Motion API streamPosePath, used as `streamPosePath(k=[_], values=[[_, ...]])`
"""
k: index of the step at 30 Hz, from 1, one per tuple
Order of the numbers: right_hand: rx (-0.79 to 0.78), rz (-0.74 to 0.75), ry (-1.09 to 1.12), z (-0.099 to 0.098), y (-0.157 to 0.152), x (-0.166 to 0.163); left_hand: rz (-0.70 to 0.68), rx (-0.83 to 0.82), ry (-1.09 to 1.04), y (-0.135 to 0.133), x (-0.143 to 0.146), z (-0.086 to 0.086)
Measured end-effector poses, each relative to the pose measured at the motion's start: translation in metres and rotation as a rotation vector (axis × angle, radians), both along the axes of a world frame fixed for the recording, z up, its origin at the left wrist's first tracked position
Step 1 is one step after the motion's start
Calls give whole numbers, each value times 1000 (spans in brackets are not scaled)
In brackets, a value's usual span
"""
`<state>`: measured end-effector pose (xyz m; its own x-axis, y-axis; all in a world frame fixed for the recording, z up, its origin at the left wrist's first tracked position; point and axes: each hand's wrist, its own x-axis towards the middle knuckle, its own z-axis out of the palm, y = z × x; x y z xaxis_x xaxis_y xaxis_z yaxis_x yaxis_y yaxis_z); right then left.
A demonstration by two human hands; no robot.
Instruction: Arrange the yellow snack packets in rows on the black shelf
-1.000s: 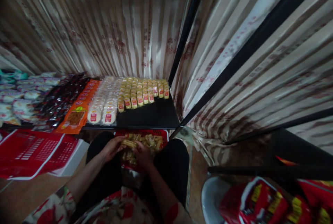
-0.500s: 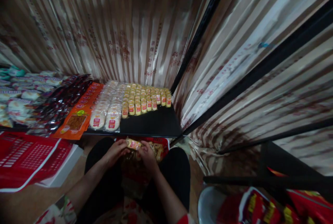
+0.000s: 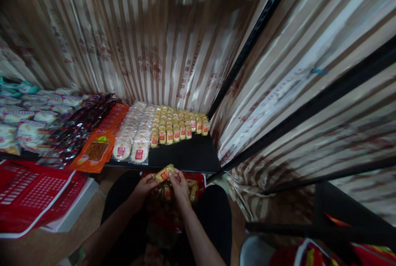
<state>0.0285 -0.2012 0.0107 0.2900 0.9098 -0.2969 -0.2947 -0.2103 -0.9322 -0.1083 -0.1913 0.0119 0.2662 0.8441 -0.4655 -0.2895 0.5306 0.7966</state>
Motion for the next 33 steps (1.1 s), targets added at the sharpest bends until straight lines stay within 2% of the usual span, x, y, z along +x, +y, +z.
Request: streamPosePath(k=[7, 13, 17, 20, 26, 29, 33], values=[[-26, -46, -10, -14, -14, 16, -17, -9, 39, -10, 16, -5], [10, -5, -73, -8, -26, 40, -32, -3, 125, -18, 39, 1], [56, 30, -31, -2, -21, 44, -33, 47, 155, -17, 48, 7], [95, 67, -13, 2, -9, 39, -9, 64, 169, -11, 49, 14], [189, 160, -83, 13, 33, 25, 150, 31, 132, 11, 48, 33], [234, 160, -282, 17, 61, 23, 269, 18, 137, 22, 47, 38], [247, 97, -695, 18, 94, 20, 364, 46, 209, 33, 48, 37]])
